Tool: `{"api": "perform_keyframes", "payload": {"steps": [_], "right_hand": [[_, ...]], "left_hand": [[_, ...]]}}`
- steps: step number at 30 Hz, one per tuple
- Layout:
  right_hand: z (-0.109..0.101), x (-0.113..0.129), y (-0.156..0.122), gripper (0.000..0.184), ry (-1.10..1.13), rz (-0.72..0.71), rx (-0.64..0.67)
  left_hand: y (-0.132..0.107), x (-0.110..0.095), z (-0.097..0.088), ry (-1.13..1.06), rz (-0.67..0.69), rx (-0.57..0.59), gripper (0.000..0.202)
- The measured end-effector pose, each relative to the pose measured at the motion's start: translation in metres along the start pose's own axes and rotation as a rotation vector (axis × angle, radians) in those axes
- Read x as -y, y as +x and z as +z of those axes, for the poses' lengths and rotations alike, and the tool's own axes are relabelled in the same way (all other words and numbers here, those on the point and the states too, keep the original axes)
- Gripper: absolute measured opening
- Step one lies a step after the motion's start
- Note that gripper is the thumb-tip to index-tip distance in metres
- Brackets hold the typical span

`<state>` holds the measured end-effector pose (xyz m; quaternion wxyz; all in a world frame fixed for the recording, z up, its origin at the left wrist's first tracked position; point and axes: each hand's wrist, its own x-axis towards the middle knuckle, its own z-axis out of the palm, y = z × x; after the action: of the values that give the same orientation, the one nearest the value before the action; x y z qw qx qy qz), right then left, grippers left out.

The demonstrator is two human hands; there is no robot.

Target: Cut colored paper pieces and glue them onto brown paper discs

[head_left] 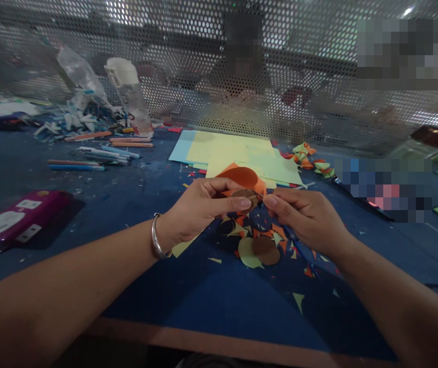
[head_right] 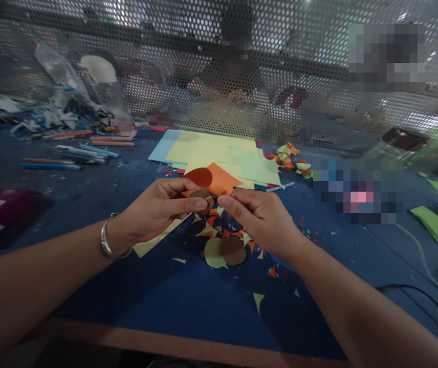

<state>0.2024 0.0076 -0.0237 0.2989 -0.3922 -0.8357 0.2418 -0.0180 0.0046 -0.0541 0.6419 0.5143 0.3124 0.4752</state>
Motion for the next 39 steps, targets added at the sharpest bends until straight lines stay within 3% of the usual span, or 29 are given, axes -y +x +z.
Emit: {"api": "perform_keyframes", "payload": {"steps": [11,20,28,39], "right_hand": [[-0.0010,-0.0014,0.0002,0.050,0.014,-0.008,0.026],[-0.0024,-0.0023,0.0001,0.052,-0.025,-0.015,0.052],[-0.0024,-0.0022,-0.0009,0.049,-0.014,-0.011,0.069],[-0.0001,-0.0035,-0.0001,0.052,0.055,0.033,0.029]], "left_hand": [[-0.0008,-0.0070,0.0037,0.048,-0.044,0.001,0.019],[0.0016,-0.0028,0.0012,-0.132,-0.051,0.070,0.009],[0.0010,-0.0013,-0.0020,-0.029,-0.020,0.144,0.006],[-0.0010,-0.0047,0.0026,-0.007,-0.059,0.065,0.006]]}}
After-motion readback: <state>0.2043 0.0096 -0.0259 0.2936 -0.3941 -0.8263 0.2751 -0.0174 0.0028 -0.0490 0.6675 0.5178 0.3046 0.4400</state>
